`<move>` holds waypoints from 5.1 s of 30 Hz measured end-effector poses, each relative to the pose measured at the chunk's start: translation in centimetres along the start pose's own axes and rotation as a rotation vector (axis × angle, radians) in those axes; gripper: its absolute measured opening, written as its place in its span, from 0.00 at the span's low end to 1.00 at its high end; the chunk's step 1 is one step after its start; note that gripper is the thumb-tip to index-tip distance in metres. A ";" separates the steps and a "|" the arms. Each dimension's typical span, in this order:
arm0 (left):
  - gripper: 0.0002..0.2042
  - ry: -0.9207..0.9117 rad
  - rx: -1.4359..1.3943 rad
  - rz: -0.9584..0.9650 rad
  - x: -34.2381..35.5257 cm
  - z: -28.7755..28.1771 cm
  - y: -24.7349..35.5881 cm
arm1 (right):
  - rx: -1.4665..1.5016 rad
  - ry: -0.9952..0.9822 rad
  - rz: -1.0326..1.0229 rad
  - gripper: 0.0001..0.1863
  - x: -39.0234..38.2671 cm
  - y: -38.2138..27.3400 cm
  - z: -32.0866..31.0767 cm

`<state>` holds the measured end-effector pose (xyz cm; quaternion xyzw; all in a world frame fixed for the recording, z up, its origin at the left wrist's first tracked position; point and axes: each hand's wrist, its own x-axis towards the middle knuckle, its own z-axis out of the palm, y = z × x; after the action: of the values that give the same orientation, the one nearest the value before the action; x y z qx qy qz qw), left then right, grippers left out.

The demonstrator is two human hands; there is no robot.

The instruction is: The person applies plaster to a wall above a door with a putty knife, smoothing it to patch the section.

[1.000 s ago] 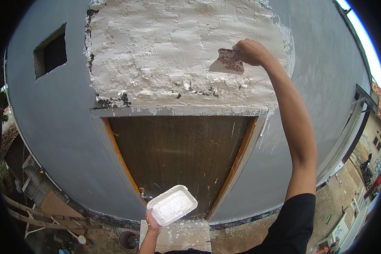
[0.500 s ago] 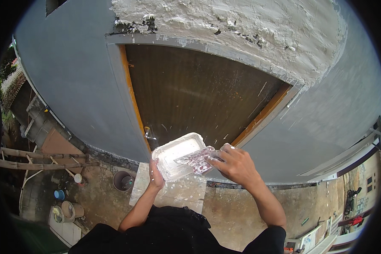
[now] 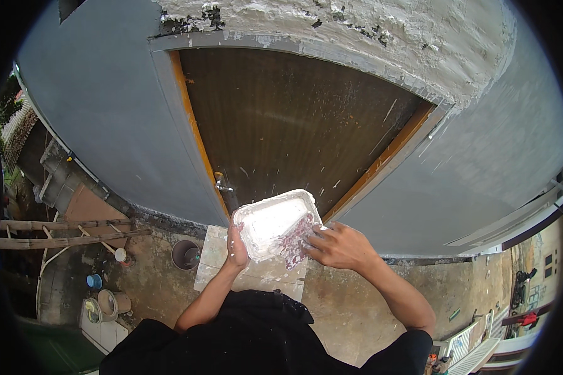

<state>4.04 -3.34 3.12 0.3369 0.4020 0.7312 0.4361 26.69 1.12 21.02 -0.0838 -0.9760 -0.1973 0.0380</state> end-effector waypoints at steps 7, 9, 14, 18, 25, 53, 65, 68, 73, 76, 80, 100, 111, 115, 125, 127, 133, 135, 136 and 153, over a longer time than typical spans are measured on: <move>0.23 -0.032 -0.083 -0.094 0.1 -0.4 -0.7 | 0.065 0.053 -0.059 0.11 -0.6 0.0 2.3; 0.24 -0.069 -0.090 -0.094 0.0 -0.2 -0.5 | 0.080 0.078 -0.099 0.10 -0.5 0.1 2.4; 0.25 -0.082 -0.117 -0.148 -0.6 0.0 -1.7 | 0.122 0.067 -0.163 0.07 0.8 -0.7 2.2; 0.27 -0.115 0.012 -0.086 -0.7 0.7 -0.2 | 0.117 0.045 -0.136 0.06 1.2 -0.6 2.2; 0.27 -0.134 0.189 0.088 -0.9 2.0 1.8 | 0.087 0.025 -0.031 0.06 2.1 -1.5 2.4; 0.23 -0.204 -0.034 -0.053 1.3 2.1 0.9 | -0.134 0.224 0.088 0.12 0.3 -0.5 3.4; 0.22 -0.194 -0.158 -0.113 2.7 1.7 -0.6 | -0.299 0.382 0.188 0.16 -1.5 1.7 1.9; 0.22 -0.194 -0.176 -0.134 2.6 1.0 -1.2 | -0.372 0.429 0.228 0.16 -2.0 3.3 -0.7; 0.22 -0.060 -0.295 -0.266 2.1 0.8 -1.4 | -0.554 0.540 0.383 0.15 -3.6 8.3 -6.8; 0.23 -0.070 -0.278 -0.231 2.0 0.8 -1.3 | -0.647 0.636 0.447 0.16 -4.2 12.0 -10.9; 0.24 -0.075 -0.266 -0.220 2.2 -0.2 -2.0 | -0.691 0.663 0.504 0.16 -4.6 17.5 -15.6; 0.21 0.039 -0.415 -0.167 4.5 -2.1 -1.4 | -0.453 0.351 0.655 0.07 6.9 40.8 -33.0; 0.28 0.003 -0.295 -0.118 5.5 -2.1 -0.3 | -0.584 0.368 0.778 0.04 11.1 44.5 -33.7; 0.26 0.022 -0.375 -0.154 5.9 -2.0 -0.2 | -0.643 0.389 0.860 0.07 11.9 44.6 -34.0; 0.24 0.024 -0.401 -0.147 5.9 -2.0 -0.7 | -0.479 0.466 0.610 0.07 7.8 45.3 -39.3; 0.24 0.032 -0.419 -0.170 6.0 -1.7 0.0 | -0.412 0.421 0.619 0.07 7.4 44.5 -39.3; 0.25 0.028 -0.434 -0.194 6.0 -2.1 -0.7 | -0.197 0.168 0.706 0.14 9.1 43.1 -34.5; 0.25 -0.012 -0.421 -0.186 5.8 -1.3 -0.4 | -0.263 0.187 0.639 0.13 8.7 44.2 -32.9; 0.25 0.003 -0.422 -0.184 5.6 -1.1 -0.1 | -0.244 0.197 0.664 0.12 9.0 44.5 -32.4; 0.26 0.005 -0.464 -0.238 6.2 -2.3 -1.3 | -0.188 0.641 0.709 0.15 6.8 44.5 -37.8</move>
<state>0.18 2.03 1.85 0.1764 0.2615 0.7483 0.5836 29.50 27.72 73.38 -0.3493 -0.8044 -0.2754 0.3938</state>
